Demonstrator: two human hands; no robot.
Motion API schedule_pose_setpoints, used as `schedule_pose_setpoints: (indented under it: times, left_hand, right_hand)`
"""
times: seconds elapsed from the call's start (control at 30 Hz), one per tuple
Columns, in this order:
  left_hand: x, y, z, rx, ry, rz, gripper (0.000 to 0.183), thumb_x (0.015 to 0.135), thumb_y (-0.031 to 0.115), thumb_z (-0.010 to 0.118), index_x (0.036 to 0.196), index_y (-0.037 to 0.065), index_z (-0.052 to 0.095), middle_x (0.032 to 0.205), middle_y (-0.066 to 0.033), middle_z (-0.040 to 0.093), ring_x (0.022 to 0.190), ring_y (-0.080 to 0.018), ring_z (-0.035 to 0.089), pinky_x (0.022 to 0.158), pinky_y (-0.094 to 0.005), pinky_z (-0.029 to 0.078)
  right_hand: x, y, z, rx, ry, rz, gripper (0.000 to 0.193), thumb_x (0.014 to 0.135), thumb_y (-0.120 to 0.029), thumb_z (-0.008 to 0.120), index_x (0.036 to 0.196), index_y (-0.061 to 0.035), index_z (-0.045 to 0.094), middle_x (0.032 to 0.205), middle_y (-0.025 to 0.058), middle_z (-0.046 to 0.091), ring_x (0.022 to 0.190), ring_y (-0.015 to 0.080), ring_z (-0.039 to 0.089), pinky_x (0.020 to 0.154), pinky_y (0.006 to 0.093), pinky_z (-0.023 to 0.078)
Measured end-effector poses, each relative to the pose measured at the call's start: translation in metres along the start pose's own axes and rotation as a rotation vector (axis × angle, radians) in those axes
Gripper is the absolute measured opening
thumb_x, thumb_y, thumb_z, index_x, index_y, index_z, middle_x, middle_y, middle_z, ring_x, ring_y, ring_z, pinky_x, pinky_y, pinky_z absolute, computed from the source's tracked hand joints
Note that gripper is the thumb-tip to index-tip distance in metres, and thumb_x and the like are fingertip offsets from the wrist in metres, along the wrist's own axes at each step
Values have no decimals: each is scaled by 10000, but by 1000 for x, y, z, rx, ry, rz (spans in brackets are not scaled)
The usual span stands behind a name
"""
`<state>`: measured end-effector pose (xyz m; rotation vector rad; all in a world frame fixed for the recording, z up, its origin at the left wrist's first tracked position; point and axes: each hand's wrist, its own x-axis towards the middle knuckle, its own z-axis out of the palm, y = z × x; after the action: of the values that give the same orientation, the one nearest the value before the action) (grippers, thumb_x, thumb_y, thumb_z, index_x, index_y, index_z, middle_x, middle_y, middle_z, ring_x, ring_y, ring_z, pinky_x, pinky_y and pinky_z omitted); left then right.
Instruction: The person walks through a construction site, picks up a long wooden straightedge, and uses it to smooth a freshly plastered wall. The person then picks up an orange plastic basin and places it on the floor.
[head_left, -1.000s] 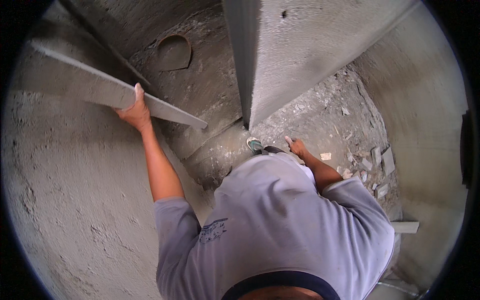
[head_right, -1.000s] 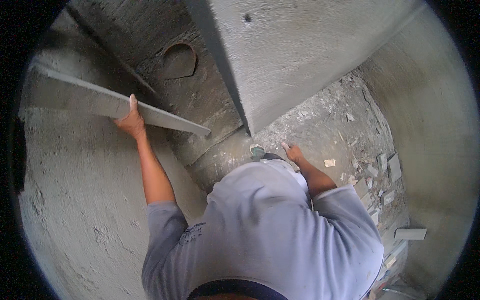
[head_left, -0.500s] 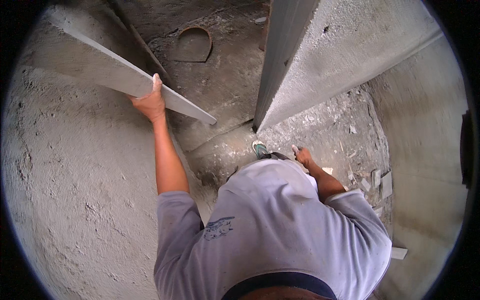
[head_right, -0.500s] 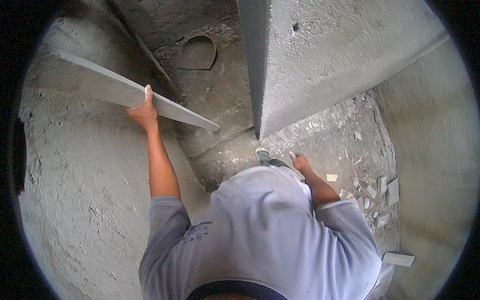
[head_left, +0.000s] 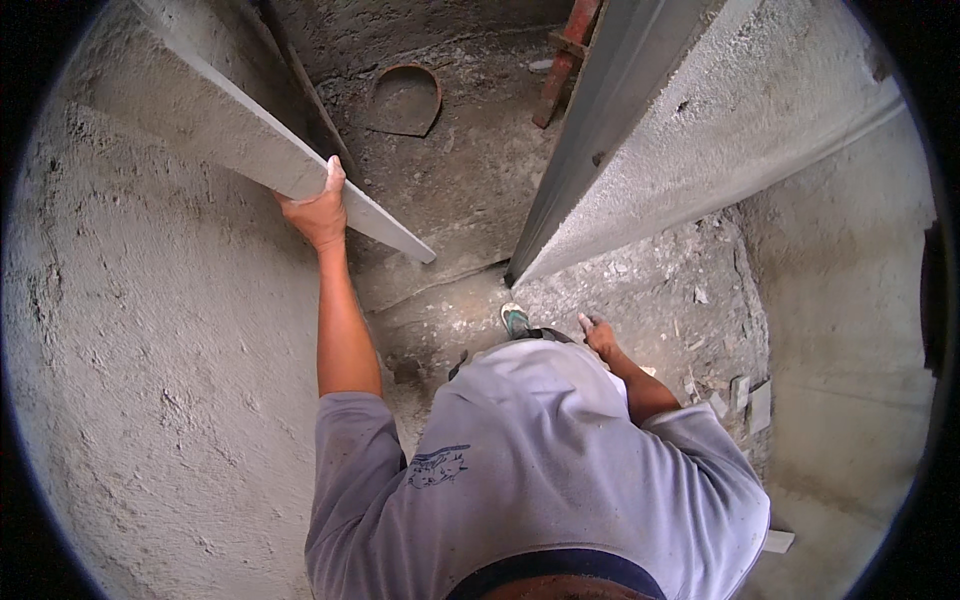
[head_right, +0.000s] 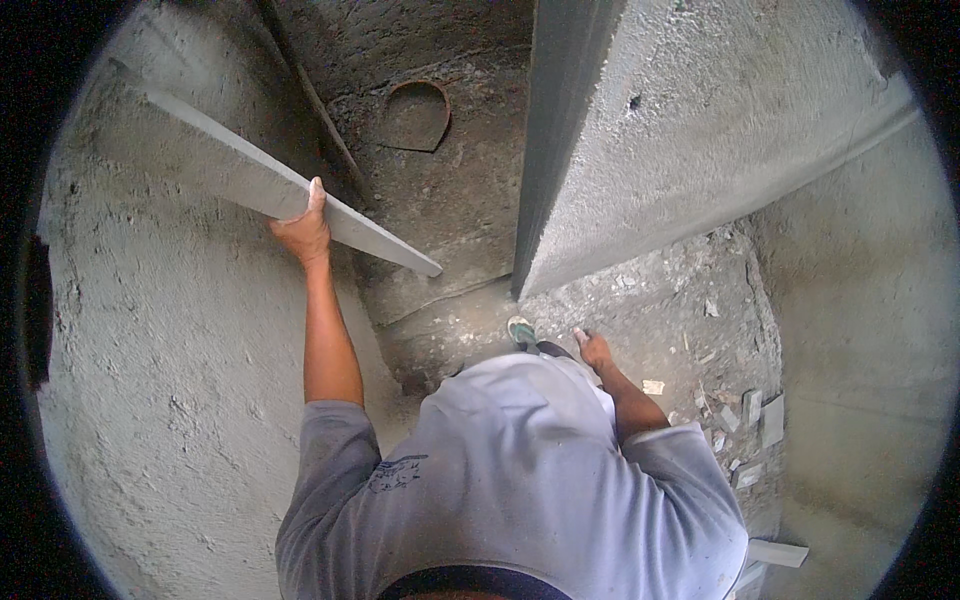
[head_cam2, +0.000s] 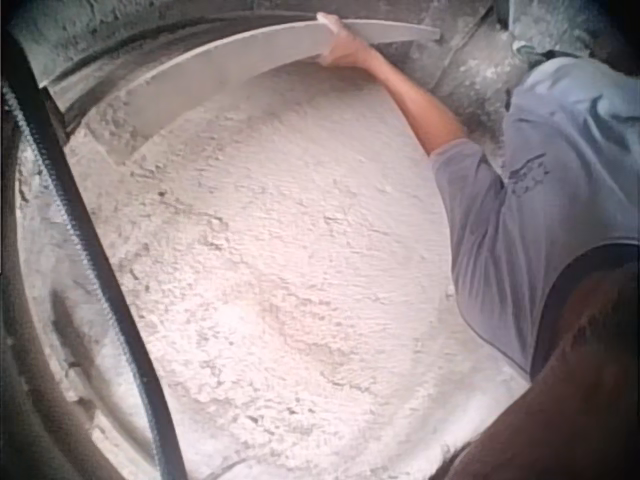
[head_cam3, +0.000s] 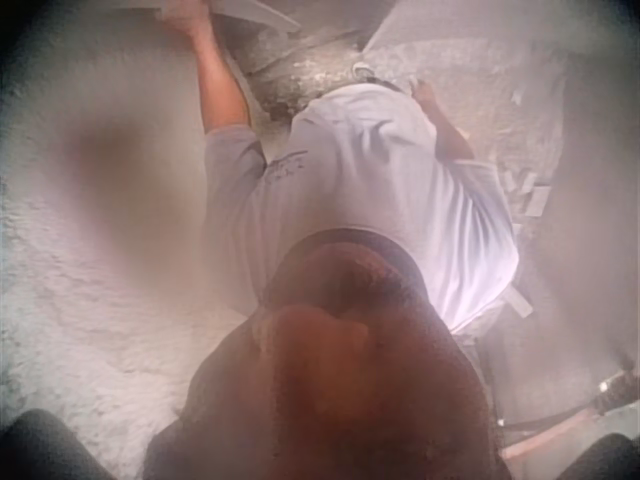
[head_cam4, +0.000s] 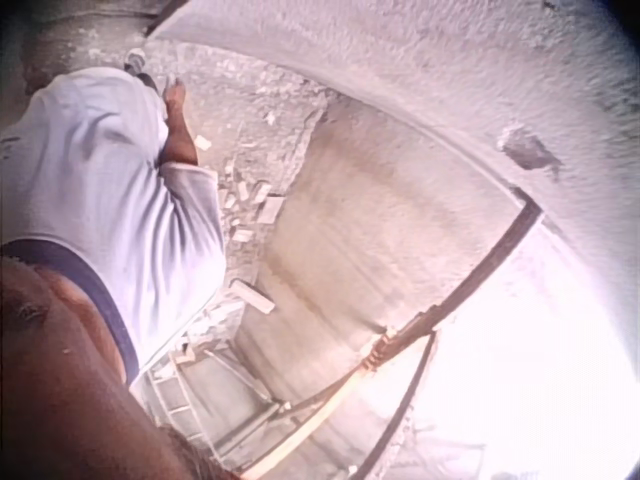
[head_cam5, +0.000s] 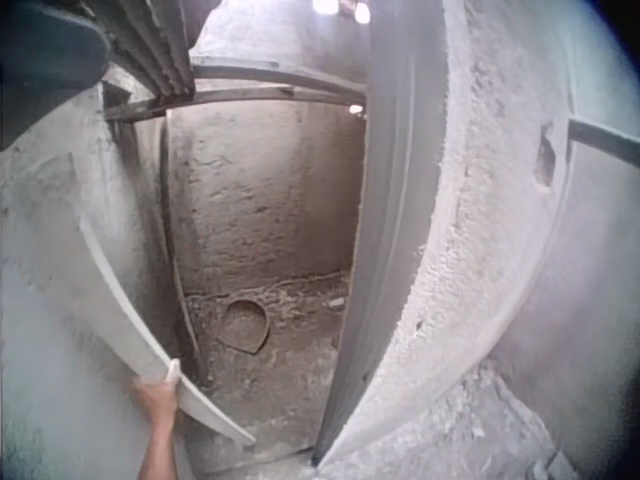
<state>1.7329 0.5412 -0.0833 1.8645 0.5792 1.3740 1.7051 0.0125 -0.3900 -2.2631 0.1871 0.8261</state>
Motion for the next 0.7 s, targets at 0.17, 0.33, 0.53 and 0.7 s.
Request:
schedule_pose_setpoints:
  times: [0.17, 0.33, 0.53, 0.7]
  left_hand:
    - [0, -5, -2, 2, 19, -36, 716, 651, 245, 866, 1177, -92, 516, 1107, -209, 608, 1021, -304, 596, 905, -391, 450]
    - [4, -6, -1, 19, 50, 1, 722, 647, 241, 869, 1183, -89, 513, 1105, -205, 609, 1021, -289, 594, 908, -378, 450]
    - [5, -7, -5, -2, 5, -33, 732, 649, 252, 868, 1191, -84, 507, 1107, -200, 604, 1028, -288, 590, 912, -372, 447]
    - [-6, -2, -26, 142, 39, -51, 730, 641, 252, 872, 1175, -90, 511, 1091, -198, 594, 1015, -304, 584, 898, -375, 449]
  right_hand:
    - [-10, -73, -52, 168, 649, -264, 654, 950, -361, 549, 1383, 91, 358, 1344, 327, 451, 1289, 404, 422, 1082, 402, 319]
    - [-64, -224, -159, 244, 935, -716, 660, 984, -369, 468, 1457, 38, 253, 1513, 251, 239, 1407, 374, 231, 1152, 437, 177]
    - [-128, -338, -214, 108, 1012, -1139, 886, 894, -710, 334, 1482, -51, 257, 1541, 223, 173, 1429, 359, 178, 1143, 512, 140]
    - [-117, -343, -202, 65, 1062, -1123, 923, 876, -746, 306, 1488, -58, 243, 1557, 221, 108, 1443, 373, 108, 1148, 513, 113]
